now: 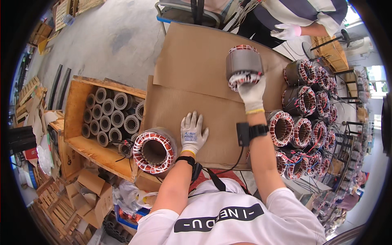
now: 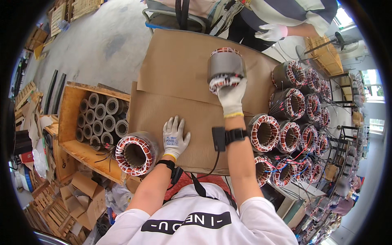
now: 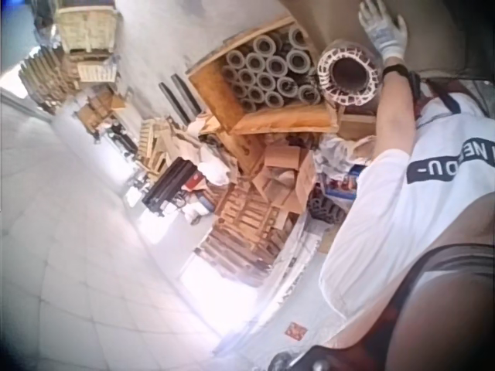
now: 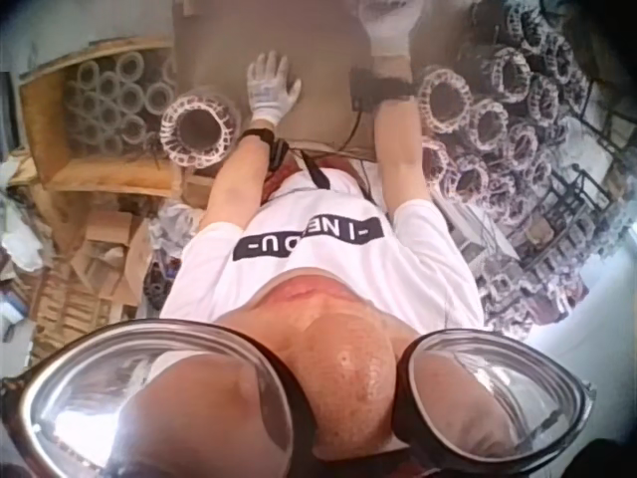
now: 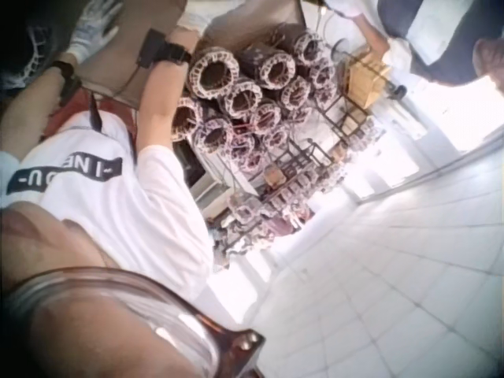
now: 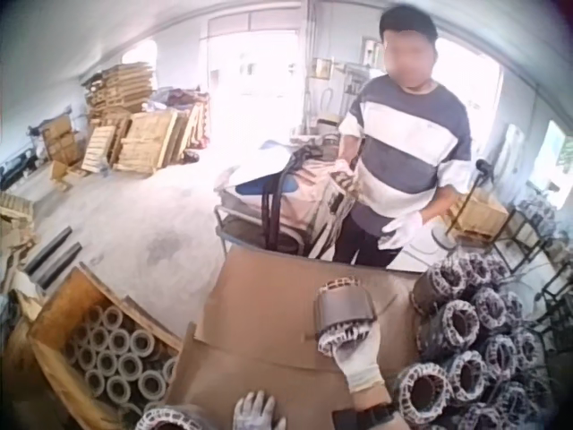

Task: The person inserts copper coils into a stator using a tool and plastic strip, then swaps it for another stator at a nearby table. They return to the workstation to trim the wires with shears and use a metal tool to press them into the stator.

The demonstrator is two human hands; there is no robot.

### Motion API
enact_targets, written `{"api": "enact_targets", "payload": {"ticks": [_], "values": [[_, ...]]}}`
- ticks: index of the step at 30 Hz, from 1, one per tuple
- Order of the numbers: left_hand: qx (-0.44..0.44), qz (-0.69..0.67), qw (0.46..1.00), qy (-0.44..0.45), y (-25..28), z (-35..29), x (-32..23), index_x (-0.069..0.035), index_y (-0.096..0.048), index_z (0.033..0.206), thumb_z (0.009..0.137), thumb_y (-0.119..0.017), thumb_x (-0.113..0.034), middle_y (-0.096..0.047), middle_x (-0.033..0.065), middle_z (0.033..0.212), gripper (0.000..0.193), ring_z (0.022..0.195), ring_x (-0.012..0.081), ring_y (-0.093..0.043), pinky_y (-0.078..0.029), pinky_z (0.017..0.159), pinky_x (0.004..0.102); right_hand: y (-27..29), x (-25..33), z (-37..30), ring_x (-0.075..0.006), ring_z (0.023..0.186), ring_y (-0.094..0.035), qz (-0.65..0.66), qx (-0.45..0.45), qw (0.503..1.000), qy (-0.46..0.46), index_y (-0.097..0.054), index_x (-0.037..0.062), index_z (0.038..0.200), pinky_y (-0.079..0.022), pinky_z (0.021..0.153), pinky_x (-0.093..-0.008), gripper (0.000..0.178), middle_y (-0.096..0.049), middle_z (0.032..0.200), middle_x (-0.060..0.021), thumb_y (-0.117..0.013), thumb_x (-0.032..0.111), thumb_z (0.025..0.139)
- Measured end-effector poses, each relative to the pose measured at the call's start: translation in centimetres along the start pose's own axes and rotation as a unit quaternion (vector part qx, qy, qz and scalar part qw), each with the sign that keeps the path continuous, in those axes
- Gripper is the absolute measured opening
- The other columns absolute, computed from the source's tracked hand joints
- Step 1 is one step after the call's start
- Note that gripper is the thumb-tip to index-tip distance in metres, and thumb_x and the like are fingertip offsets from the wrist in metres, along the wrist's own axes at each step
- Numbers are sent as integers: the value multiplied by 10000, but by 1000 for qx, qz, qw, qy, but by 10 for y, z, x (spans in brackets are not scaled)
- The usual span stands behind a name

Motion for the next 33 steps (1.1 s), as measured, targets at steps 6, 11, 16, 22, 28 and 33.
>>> {"api": "enact_targets", "payload": {"ticks": [6, 11, 16, 22, 28, 33], "values": [[12, 9, 1000, -8, 3, 6, -6, -47, -500, 1337, 797, -661, -332, -437, 214, 1411, 632, 1327, 371, -380, -265, 1118, 514, 57, 7, -1, -209, 1019, -611, -73, 67, 995, -34, -562, 132, 1178, -508, 888, -397, 436, -622, 1118, -33, -490, 505, 964], [-135, -200, 960, 145, 33, 38, -19, 22, -415, 1373, 866, -622, -244, -395, 241, 1424, 610, 1331, 378, -370, -265, 1127, 483, 39, -2, -20, -178, 961, -621, -190, -9, 982, 3, -579, 94, 1125, -516, 862, -350, 419, -636, 1005, -16, -564, 470, 941], [-190, -341, 908, 150, 139, 131, -54, 73, -350, 1395, 928, -562, -225, -395, 224, 1413, 594, 1323, 334, -385, -285, 1128, 403, 28, 3, -48, -116, 751, -543, -450, 105, 887, -23, -624, 3, 1009, -448, 707, -273, 473, -607, 855, -10, -546, 461, 924], [-14, -443, 851, 283, 103, 144, -35, 81, -390, 1368, 937, -567, -278, -490, 175, 1314, 588, 1236, 261, -465, -369, 1055, 346, 58, -2, -91, -178, 797, -586, -597, 84, 795, -71, -619, -46, 997, -470, 743, -292, 432, -638, 852, -64, -662, 318, 770], [-1, -412, 860, 300, 45, 78, -16, 88, -360, 1400, 942, -562, -426, -484, 253, 1336, 718, 1217, 345, -497, -388, 1028, 368, 72, -24, -151, -141, 823, -607, -736, 117, 660, -92, -647, -8, 1028, -492, 753, -304, 384, -676, 918, -48, -718, 240, 744], [-34, -445, 834, 324, 49, 11, -21, 67, -435, 1324, 960, -527, -485, -521, 223, 1258, 668, 1149, 315, -506, -381, 1012, 405, 44, -26, -199, -159, 1103, -564, -209, 162, 949, -173, -517, 41, 1311, -421, 973, -324, 457, -593, 1235, -40, -516, 369, 993]]}}
Point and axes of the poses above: each hand's wrist, its own z-axis towards the middle knuckle, its own y-axis out of the back of the hand, x = y × z, the point moved 6 cm from there along z, towards the middle knuckle
